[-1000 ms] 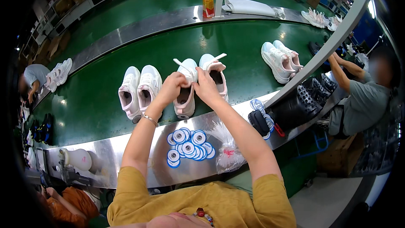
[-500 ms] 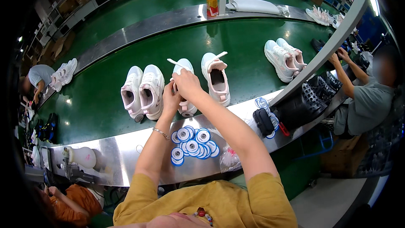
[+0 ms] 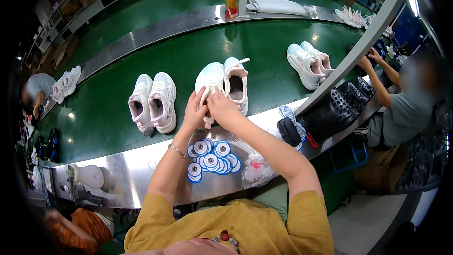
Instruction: The person attaches circular blue-and-white tags to the tongue of white and black sneakers moving along a conveyor belt. They handle each shoe one at a time, place the tag inside, and then move the shoe forward on the belt.
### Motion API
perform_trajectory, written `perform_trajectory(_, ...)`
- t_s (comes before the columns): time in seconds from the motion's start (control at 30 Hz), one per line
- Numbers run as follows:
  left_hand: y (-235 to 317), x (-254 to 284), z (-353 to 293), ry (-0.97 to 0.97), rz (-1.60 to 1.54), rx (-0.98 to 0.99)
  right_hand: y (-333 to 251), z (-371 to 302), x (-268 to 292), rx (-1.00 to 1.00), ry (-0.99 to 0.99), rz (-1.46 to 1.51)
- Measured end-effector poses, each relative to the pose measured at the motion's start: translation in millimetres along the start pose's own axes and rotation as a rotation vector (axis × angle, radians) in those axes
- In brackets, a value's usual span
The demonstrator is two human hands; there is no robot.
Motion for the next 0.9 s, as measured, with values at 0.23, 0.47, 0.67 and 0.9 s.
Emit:
perform_trajectory(0.23, 6.9, 0.8, -4.7, -0.046, 0.039, 0.015, 88.5, 1.6, 54.2, -0.459, 0.165, 0.522)
perform_trajectory(0.47, 40.0, 0.3, -9.7, -0.025, 0.3, -0.127, 60.4, 20.3, 37.3, -0.208, 0.14, 0.377)
perform_trajectory(0.67, 42.5, -1.6, -16.7, 0.043, 0.369, -0.173, 21.5, 12.6, 23.0, 0.02, -0.001, 0.166)
perform_trajectory(0.9, 39.2, 6.5, -18.6, 0.071, 0.265, -0.155, 1.6, 8.8, 13.2, 0.145, -0.097, -0.033)
Point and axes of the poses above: each hand's wrist, its own z-axis towards the middle knuckle, its own x-axis out of the back of the hand, y = z × x, the point moved 9 cm from there along z, towards the middle knuckle, and after that the axes turned 8 degrees about -x, right-handed, at the moved point
